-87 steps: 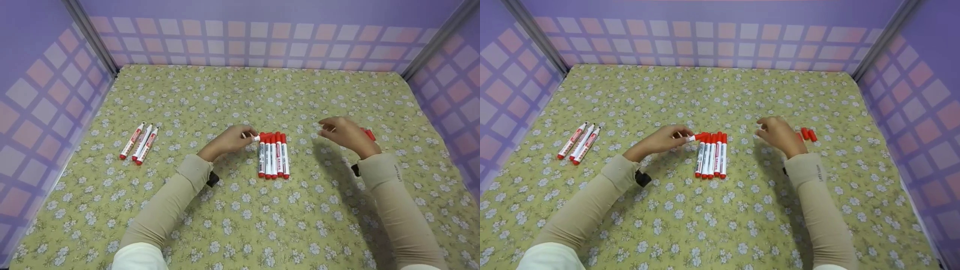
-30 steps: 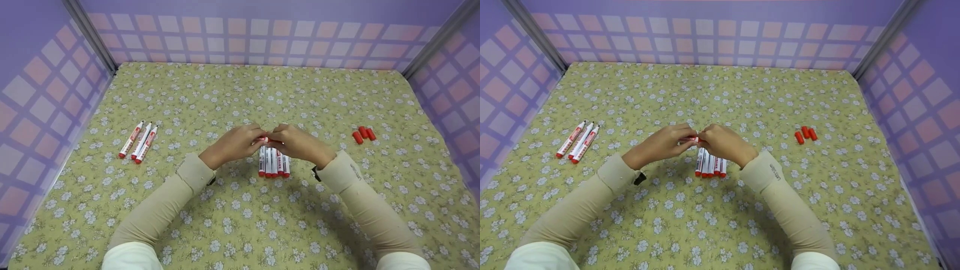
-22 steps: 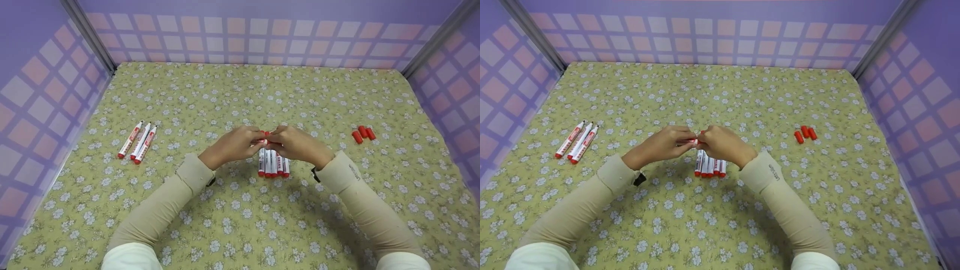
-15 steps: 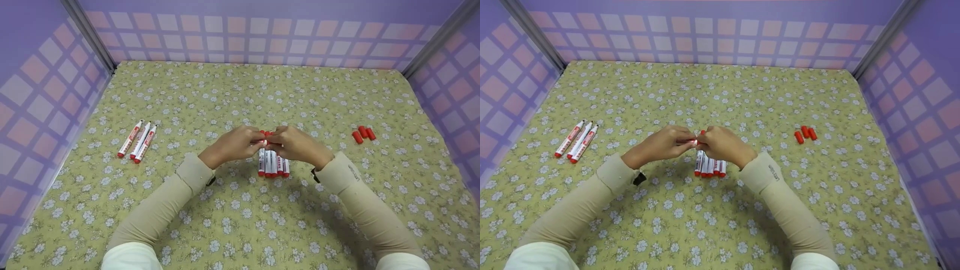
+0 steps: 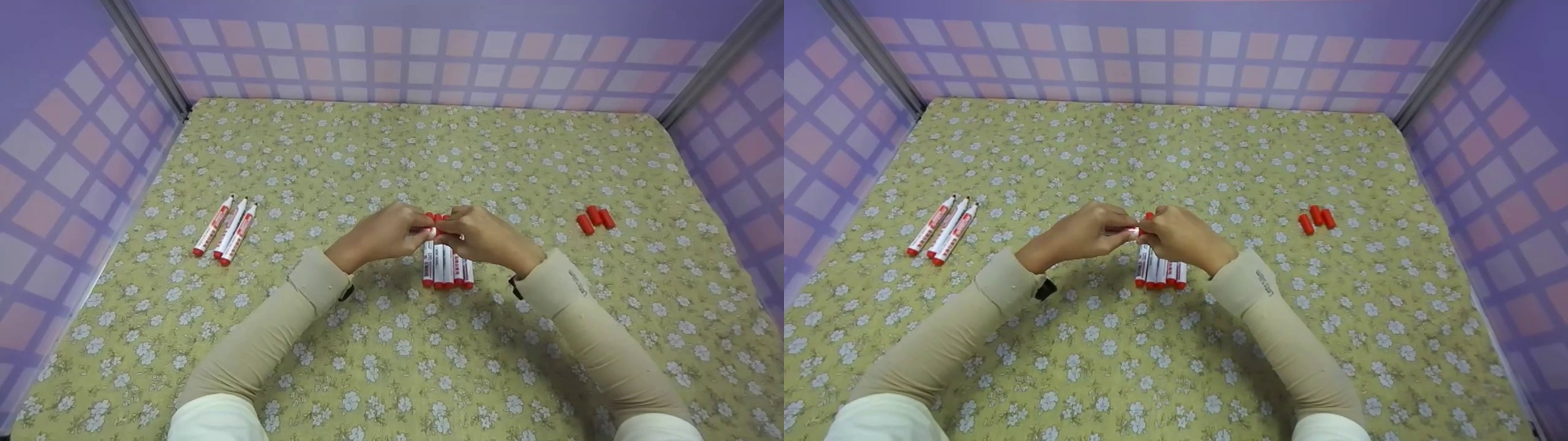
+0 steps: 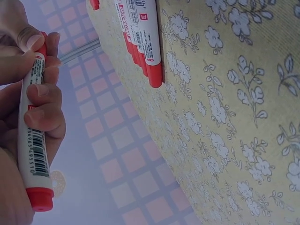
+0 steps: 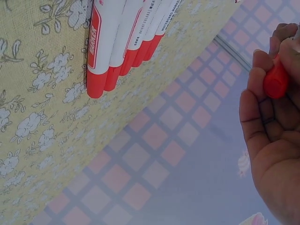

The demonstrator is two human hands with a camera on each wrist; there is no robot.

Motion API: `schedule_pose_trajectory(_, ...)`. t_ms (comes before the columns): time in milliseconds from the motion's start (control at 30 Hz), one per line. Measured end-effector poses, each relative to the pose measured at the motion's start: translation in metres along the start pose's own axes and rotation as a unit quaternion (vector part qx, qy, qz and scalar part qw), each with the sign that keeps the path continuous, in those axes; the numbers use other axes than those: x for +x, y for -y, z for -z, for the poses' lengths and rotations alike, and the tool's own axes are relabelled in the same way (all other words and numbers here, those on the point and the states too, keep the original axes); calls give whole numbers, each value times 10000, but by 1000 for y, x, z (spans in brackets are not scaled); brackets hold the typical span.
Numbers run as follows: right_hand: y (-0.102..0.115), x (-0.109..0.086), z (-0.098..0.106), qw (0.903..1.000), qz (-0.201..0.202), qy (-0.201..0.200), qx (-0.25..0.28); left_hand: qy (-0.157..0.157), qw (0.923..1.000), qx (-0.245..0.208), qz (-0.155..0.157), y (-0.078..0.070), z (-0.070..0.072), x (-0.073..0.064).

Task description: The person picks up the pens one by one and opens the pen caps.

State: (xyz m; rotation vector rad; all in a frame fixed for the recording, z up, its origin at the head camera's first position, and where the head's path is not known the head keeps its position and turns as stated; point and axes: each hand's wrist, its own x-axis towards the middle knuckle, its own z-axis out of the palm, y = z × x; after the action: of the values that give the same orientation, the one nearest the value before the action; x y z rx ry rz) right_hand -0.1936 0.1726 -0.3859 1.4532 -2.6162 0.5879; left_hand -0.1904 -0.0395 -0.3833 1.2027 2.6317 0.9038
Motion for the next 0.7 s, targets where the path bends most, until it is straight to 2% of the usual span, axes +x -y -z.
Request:
schedule_pose_trajectory(233,0,-1,-1,10000,21,-61,7,21,9999,-94,103,0,1,0)
schedule_pose_trajectory(467,2,-1,-3,9994,90,-140,-292,42,9976,-564,398,3,0,1)
schedule_pose_trajectory(700,1,-1,-4,9995,97,-82,-294,58,9974,-568,440,4,-2,2)
